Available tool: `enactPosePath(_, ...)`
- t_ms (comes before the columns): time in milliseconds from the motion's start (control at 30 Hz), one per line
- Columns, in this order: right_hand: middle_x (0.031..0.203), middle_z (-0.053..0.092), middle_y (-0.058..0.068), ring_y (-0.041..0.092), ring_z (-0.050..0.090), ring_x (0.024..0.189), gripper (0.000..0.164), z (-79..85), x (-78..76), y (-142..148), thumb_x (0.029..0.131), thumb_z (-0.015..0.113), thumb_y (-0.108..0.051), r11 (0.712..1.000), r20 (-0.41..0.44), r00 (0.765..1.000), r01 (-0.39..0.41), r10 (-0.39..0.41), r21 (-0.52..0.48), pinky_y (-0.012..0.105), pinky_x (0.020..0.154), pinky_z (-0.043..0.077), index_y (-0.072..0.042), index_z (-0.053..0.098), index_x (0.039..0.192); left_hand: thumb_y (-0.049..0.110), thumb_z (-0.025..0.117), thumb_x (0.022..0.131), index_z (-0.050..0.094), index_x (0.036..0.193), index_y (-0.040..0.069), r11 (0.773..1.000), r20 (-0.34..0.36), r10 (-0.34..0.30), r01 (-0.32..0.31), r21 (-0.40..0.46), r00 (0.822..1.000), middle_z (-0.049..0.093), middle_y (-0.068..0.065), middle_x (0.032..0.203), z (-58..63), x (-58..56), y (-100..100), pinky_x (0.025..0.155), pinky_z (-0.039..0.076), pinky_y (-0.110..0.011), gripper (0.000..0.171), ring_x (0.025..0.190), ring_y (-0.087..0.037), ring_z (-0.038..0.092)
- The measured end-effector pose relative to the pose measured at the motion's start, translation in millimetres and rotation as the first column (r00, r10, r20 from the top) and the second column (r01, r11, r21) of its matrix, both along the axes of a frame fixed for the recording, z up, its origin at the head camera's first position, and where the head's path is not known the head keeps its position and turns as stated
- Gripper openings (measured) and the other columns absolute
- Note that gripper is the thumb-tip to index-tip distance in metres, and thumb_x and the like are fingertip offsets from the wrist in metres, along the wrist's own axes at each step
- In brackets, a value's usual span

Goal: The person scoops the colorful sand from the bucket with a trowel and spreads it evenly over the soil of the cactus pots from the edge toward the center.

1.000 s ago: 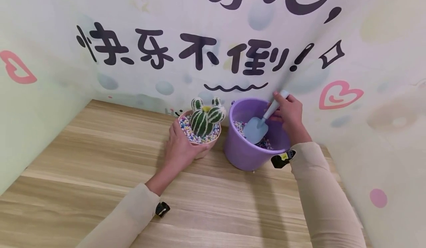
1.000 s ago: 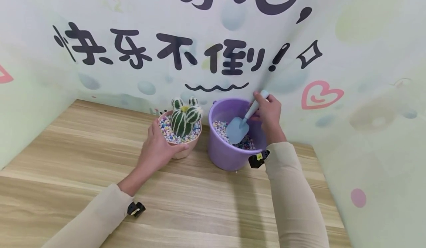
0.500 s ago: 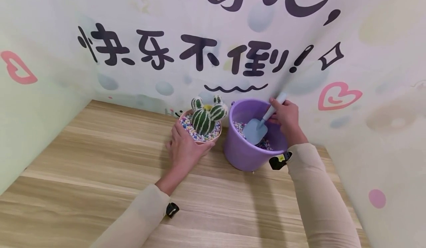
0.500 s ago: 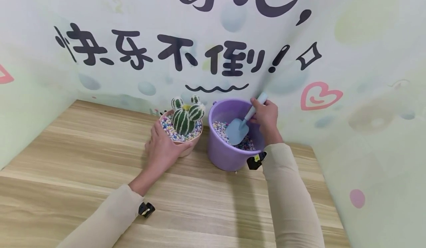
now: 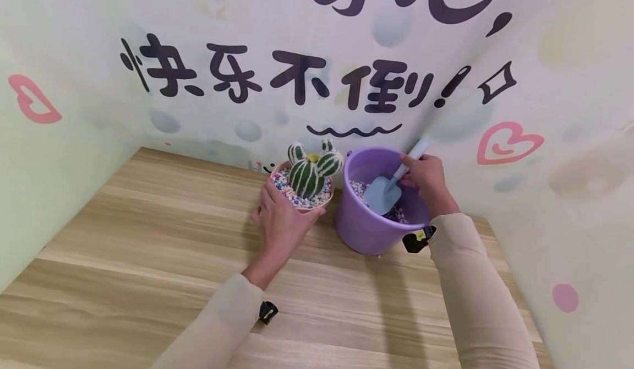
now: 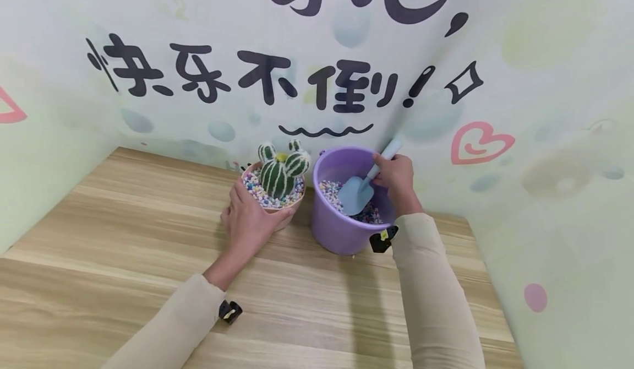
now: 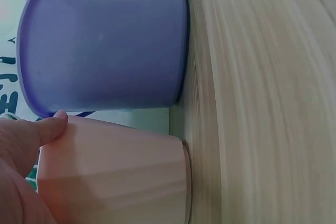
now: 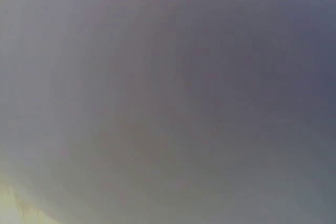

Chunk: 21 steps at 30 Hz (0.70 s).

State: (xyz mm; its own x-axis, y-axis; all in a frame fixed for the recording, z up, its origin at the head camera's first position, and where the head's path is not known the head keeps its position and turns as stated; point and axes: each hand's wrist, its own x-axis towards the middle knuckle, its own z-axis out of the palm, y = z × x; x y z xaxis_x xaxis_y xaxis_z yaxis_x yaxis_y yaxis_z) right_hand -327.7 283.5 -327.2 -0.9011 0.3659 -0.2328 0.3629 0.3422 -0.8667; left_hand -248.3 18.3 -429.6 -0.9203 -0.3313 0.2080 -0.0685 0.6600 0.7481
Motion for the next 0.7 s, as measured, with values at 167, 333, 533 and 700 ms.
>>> enactPosePath(167, 0.091, 0.060, 0.011, 0.013, 0.068, 0.065, 0.039, 7.7, 6.3, 1.7, 0.094, 0.062, -0.034, 0.996, 0.011, 0.999, -0.033, 0.032, 0.088, 0.037, 0.078, 0.058, -0.002, 0.050, 0.112, 0.065, 0.085, 0.055, 0.017, 0.151, 0.007, 0.999, 0.004, -0.038, 0.038, 0.034, 0.999, 0.038, -0.017, 0.141, 0.6, 1.5, 0.1, 0.096, 0.033, -0.056, 0.132, 0.125, -0.033, 0.043)
enactPosePath(333, 0.101, 0.063, 0.019, 0.026, 0.070, 0.081, 0.056, 23.1, 25.0, 1.6, 0.092, 0.060, -0.046, 0.935, 0.022, 0.996, -0.092, 0.089, 0.343, 0.039, 0.079, 0.058, 0.002, 0.047, 0.118, 0.060, 0.084, 0.063, 0.013, 0.151, 0.010, 0.983, -0.057, -0.120, 0.127, 0.134, 0.991, 0.032, -0.016, 0.148, 4.3, 7.6, -8.9, 0.102, 0.030, -0.057, 0.124, 0.131, -0.033, 0.038)
enactPosePath(533, 0.137, 0.049, 0.030, 0.046, 0.050, 0.120, 0.093, 38.0, 51.0, -3.9, 0.091, 0.047, -0.064, 0.748, 0.048, 0.979, -0.184, 0.200, 0.637, 0.059, 0.101, 0.041, 0.003, 0.024, 0.151, 0.057, 0.074, 0.078, 0.006, 0.154, 0.009, 0.954, -0.127, -0.261, 0.276, 0.117, 0.957, 0.021, -0.017, 0.157, 20.9, 16.2, -25.9, 0.111, 0.027, -0.057, 0.113, 0.140, -0.034, 0.031)
enactPosePath(700, 0.132, 0.057, 0.026, 0.047, 0.054, 0.118, 0.085, 28.7, 71.8, -8.3, 0.092, 0.045, -0.067, 0.593, -0.009, 0.900, -0.279, 0.435, 0.755, 0.061, 0.096, 0.043, -0.005, 0.035, 0.149, 0.058, 0.067, 0.083, 0.004, 0.156, 0.008, 0.908, -0.114, -0.418, 0.411, -0.076, 0.901, 0.008, -0.017, 0.162, 28.9, 23.4, -41.6, 0.116, 0.020, -0.057, 0.108, 0.149, -0.033, 0.011)
